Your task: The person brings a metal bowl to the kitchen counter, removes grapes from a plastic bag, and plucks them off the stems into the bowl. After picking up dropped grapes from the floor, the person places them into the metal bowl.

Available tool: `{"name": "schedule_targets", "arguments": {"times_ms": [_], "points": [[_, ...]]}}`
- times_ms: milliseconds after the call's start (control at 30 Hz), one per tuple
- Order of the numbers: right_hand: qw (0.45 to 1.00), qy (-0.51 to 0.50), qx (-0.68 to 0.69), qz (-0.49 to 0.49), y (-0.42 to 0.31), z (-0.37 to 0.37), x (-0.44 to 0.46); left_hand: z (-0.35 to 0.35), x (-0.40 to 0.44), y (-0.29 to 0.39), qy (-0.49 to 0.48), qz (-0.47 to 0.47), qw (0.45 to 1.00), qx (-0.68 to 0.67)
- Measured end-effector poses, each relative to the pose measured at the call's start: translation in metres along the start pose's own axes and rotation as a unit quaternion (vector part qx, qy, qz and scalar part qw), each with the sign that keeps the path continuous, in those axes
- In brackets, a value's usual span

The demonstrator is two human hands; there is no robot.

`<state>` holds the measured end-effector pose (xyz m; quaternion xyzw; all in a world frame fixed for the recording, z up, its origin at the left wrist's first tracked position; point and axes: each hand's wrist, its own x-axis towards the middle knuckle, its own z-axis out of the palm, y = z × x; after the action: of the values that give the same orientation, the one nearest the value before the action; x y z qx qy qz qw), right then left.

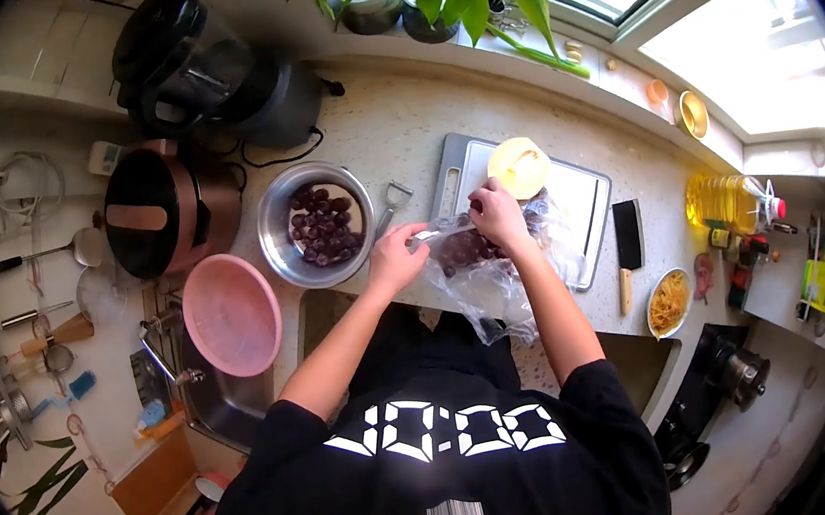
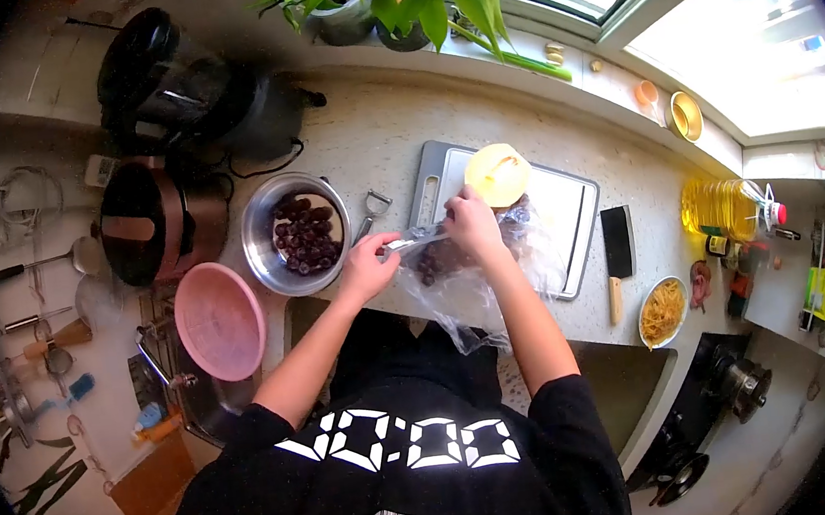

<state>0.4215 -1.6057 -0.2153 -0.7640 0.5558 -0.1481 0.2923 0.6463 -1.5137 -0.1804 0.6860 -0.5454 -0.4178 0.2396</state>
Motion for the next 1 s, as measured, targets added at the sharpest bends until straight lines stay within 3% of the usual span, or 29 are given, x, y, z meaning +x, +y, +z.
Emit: {"name": "schedule_targets", "arguments": {"times_ms": [33, 133, 200, 267, 300, 400, 433, 533, 567, 633, 700, 767, 800, 867, 1000], "points": [[0.995, 0.005, 0.102, 0.019, -0.013, -0.005, 0.001, -0.001, 0.001, 0.0, -0.004, -0.021, 1.0, -0.011], [0.97, 0.009, 0.243, -0.007, -0.067, -0.01, 0.01, 0.008, 0.001, -0.012, 0.044, -0.024, 0.999, 0.003], [0.963, -0.032, 0.262, -0.064, -0.1, 0.004, 0.022, 0.007, -0.002, -0.014, 0.043, -0.007, 0.998, 0.042], [0.958, -0.078, 0.258, -0.103, -0.137, 0.03, 0.033, 0.002, -0.008, -0.001, 0.051, -0.011, 0.996, 0.073], [0.958, -0.077, 0.235, -0.148, -0.153, 0.045, 0.039, 0.022, -0.005, -0.036, 0.087, 0.059, 0.987, 0.121], [0.95, -0.096, 0.165, -0.246, -0.185, 0.103, 0.054, 0.046, -0.009, -0.081, 0.074, 0.152, 0.978, 0.124], [0.953, -0.12, 0.118, -0.252, -0.186, 0.126, 0.058, 0.034, -0.015, -0.066, 0.026, 0.091, 0.993, 0.071], [0.944, -0.184, 0.084, -0.26, -0.182, 0.148, 0.064, 0.032, -0.018, -0.069, 0.029, 0.072, 0.994, 0.082], [0.94, -0.204, 0.09, -0.259, -0.177, 0.149, 0.064, 0.033, -0.016, -0.071, 0.054, 0.073, 0.991, 0.097], [0.943, -0.126, 0.175, -0.255, -0.176, 0.111, 0.055, 0.05, -0.006, -0.093, 0.101, 0.078, 0.984, 0.126], [0.952, -0.048, 0.218, -0.208, -0.172, 0.053, 0.039, 0.038, 0.0, -0.082, 0.032, 0.005, 0.994, 0.108], [0.966, 0.028, 0.219, -0.136, -0.132, 0.018, 0.017, -0.003, 0.0, -0.024, -0.031, -0.078, 0.994, 0.068], [0.967, 0.067, 0.22, -0.105, -0.102, 0.008, 0.002, 0.006, 0.004, -0.031, 0.023, -0.072, 0.997, -0.019], [0.985, 0.068, 0.144, -0.06, -0.05, -0.021, -0.037, 0.012, 0.015, -0.039, 0.066, 0.036, 0.997, -0.03], [0.995, 0.085, 0.057, 0.015, 0.022, -0.031, -0.118, 0.015, 0.03, -0.004, 0.064, 0.108, 0.992, 0.017]]}}
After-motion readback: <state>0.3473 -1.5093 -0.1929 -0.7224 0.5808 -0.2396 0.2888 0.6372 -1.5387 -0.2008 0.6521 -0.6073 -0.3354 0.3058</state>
